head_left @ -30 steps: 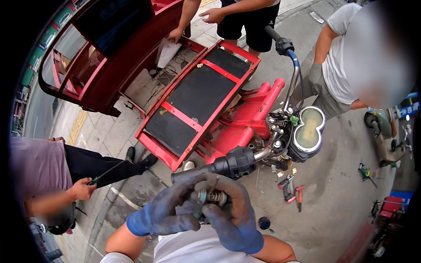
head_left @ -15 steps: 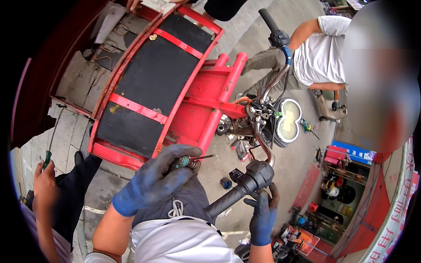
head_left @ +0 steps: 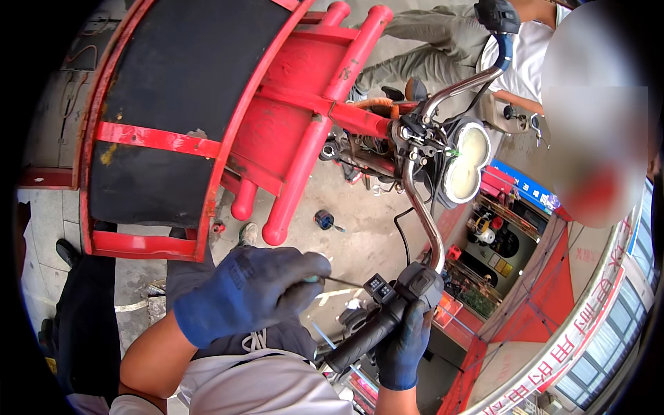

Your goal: The person works on a red three-wheeled electric vehicle, using a screwdriver to adjust components near the handlebars and battery compartment. They also handle a white plastic bag and a piece of cardboard, placing the cardboard over the battery area.

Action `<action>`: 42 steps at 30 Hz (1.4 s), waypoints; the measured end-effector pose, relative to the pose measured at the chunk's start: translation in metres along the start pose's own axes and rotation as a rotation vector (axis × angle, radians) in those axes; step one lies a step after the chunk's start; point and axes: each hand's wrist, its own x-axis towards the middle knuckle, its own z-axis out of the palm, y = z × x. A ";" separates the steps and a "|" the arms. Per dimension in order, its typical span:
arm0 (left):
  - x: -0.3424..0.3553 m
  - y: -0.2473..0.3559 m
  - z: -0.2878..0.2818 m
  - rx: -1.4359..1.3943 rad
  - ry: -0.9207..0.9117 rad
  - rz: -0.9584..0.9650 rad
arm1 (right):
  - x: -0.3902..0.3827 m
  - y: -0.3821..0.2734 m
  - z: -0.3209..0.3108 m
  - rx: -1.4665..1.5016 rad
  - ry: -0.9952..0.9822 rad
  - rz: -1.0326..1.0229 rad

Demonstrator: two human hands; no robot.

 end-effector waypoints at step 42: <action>0.067 0.042 0.024 0.439 -0.117 0.311 | 0.005 -0.007 0.013 0.045 0.042 -0.002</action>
